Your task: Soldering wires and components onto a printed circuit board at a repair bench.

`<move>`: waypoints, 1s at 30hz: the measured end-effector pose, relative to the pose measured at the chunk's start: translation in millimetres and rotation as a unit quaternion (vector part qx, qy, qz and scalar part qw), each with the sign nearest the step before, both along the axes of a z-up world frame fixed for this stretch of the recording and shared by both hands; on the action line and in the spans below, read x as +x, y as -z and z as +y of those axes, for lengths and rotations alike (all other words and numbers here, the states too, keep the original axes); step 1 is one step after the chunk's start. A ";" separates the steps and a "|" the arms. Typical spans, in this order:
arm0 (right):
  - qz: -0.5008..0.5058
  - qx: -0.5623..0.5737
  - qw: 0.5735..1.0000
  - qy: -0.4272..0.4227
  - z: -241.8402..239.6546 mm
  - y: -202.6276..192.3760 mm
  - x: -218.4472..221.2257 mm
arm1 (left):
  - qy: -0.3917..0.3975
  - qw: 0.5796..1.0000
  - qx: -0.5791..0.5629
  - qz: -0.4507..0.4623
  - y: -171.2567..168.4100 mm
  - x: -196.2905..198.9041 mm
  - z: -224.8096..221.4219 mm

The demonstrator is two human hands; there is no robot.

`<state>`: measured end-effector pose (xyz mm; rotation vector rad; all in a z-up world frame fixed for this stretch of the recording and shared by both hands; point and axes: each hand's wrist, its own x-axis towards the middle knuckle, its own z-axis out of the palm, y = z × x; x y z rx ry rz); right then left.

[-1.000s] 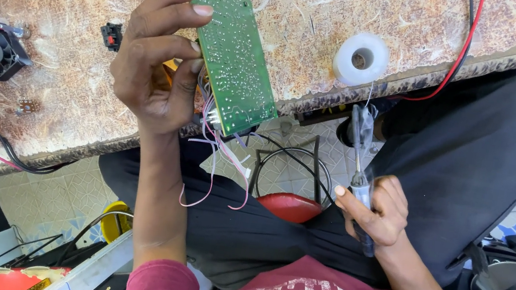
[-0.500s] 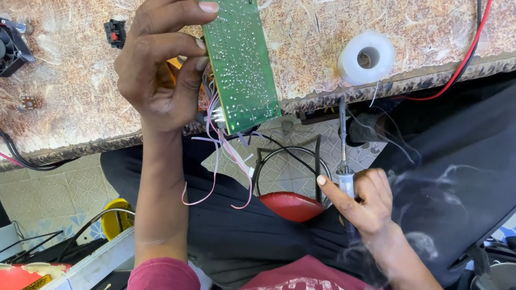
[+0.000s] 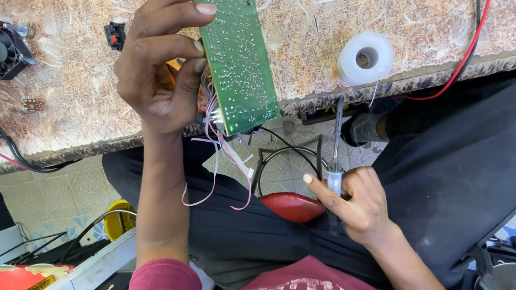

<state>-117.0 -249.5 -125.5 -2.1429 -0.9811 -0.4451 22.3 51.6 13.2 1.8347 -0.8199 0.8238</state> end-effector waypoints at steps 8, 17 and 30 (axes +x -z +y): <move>-0.033 0.263 0.964 -0.013 23.6 -48.1 18.9 | 0.010 1.000 -0.010 0.004 -1.1 -0.6 -0.1; 0.110 0.558 0.822 -0.032 78.3 -126.4 77.5 | 0.015 1.000 -0.013 0.012 2.7 -1.8 1.9; 0.259 0.615 0.738 0.099 83.4 -104.5 81.9 | 0.014 1.000 -0.006 0.021 1.3 -1.2 2.5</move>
